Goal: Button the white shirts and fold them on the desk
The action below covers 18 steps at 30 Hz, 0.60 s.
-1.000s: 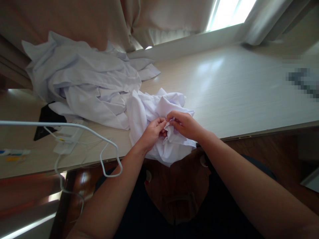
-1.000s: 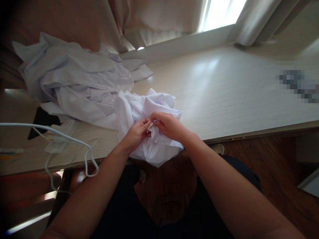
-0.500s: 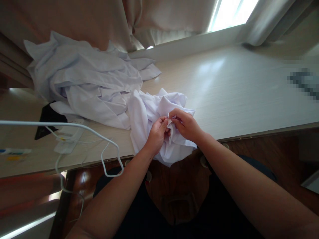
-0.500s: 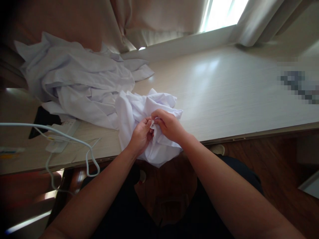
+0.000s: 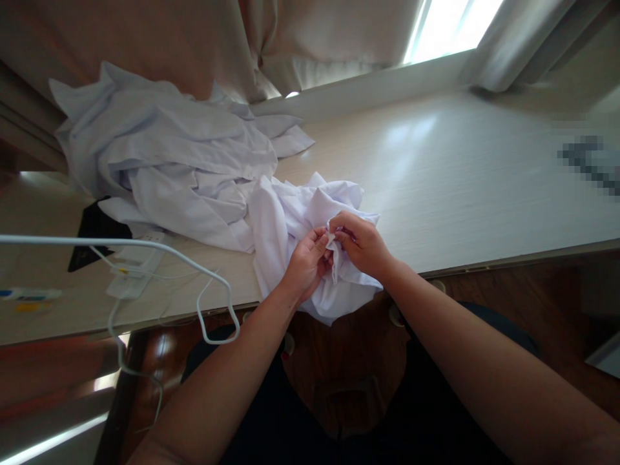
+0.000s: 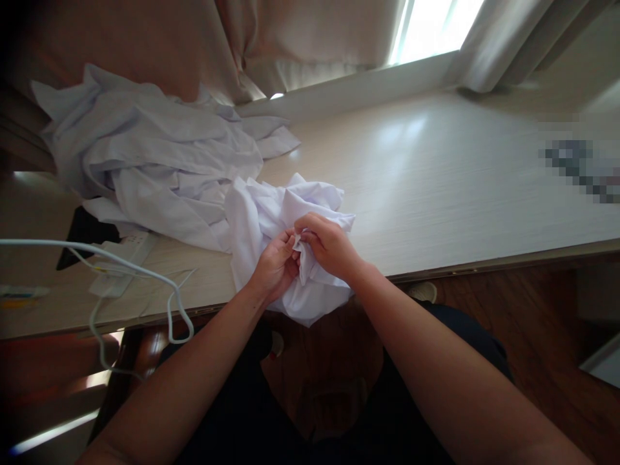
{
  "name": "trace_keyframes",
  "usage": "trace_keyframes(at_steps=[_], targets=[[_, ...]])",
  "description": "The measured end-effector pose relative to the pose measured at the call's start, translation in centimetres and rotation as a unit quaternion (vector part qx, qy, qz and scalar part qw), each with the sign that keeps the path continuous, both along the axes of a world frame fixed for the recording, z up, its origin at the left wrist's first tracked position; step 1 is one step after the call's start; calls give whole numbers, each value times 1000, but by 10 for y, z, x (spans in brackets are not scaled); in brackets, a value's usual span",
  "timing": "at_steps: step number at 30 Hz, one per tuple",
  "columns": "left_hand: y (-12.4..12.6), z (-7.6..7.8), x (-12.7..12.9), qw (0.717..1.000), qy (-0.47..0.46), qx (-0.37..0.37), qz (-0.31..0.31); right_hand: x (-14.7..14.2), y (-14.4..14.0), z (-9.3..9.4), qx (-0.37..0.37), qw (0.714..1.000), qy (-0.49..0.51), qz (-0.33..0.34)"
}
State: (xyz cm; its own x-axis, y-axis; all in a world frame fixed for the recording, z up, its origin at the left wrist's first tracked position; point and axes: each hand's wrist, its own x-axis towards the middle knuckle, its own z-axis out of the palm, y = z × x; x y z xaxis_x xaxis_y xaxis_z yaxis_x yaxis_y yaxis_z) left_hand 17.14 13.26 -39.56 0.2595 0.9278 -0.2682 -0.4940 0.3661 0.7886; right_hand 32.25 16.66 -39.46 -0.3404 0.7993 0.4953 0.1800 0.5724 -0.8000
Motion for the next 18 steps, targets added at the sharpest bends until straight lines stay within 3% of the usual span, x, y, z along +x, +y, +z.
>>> trace_keyframes(at_steps=[6,10,15,18], targets=[[0,0,1,1000,11,12,4,-1,-2,-1,-8,1000,27,-4],[1,3,0,993,87,71,35,-2,-2,-3,-27,999,33,-2],[1,10,-3,946,238,188,112,-6,-3,-8,-111,989,101,11],[2,12,-6,921,292,220,136,-7,-2,-11,-171,972,153,49]])
